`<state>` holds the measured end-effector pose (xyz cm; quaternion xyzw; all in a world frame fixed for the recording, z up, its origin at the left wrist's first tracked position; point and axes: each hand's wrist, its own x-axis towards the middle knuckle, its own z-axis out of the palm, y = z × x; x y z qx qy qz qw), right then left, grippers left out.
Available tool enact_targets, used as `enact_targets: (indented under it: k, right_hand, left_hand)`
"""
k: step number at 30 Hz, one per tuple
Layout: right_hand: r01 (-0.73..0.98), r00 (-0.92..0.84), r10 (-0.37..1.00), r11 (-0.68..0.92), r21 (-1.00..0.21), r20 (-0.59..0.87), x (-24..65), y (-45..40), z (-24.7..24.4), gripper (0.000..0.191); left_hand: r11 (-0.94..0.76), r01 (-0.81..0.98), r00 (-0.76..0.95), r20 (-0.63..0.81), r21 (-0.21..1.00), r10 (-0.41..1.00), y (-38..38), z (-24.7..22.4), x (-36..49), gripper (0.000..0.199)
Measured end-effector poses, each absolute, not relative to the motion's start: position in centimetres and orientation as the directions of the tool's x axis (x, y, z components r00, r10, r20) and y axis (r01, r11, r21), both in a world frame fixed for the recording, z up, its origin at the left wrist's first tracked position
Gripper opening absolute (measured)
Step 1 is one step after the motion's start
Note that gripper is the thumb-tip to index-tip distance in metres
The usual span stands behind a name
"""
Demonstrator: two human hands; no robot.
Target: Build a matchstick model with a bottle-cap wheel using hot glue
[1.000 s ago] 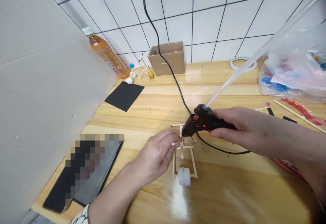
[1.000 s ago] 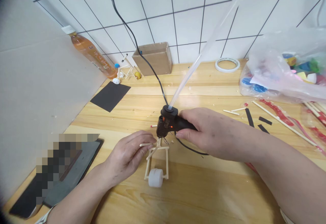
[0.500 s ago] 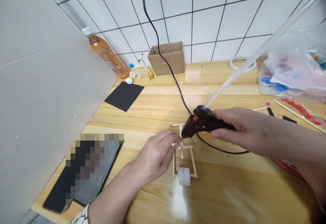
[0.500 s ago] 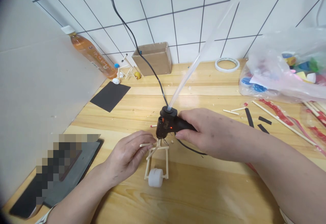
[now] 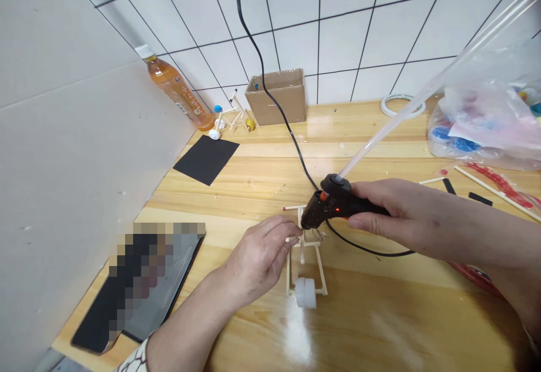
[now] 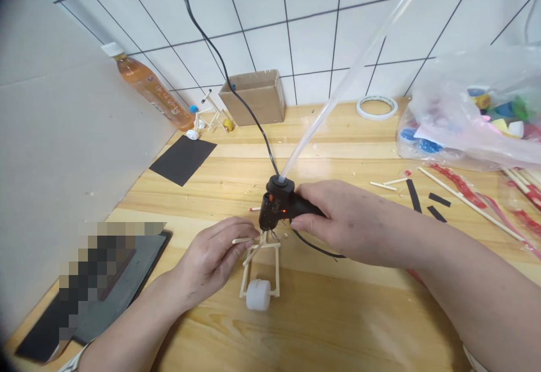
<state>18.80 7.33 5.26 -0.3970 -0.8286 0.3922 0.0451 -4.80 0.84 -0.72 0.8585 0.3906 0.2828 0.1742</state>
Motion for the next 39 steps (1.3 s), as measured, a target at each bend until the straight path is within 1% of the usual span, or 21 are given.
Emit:
enact_targets:
  k: [11,19,29,39]
  right_hand:
    - [0.612,-0.693,0.686,0.399,-0.683,-0.221,18.61,7.35,5.44,0.021]
    - [0.626,-0.685,0.693,0.401,-0.669,-0.225,18.55,7.38,5.33,0.025]
    - [0.652,-0.662,0.713,0.395,-0.647,-0.232,18.5,7.4,5.26,0.025]
    - [0.651,-0.645,0.735,0.384,-0.655,-0.21,18.74,7.58,5.06,0.026]
  left_hand:
    - [-0.64,0.568,0.537,0.357,0.517,0.764,0.83,-0.78,-4.83,0.019]
    - [-0.637,0.57,0.533,0.355,0.52,0.767,0.9,-0.79,-4.85,0.019]
    - [-0.644,0.58,0.531,0.369,0.498,0.763,0.89,-0.64,-4.7,0.017]
    - [-0.632,0.572,0.53,0.353,0.523,0.771,0.89,-0.86,-4.88,0.017]
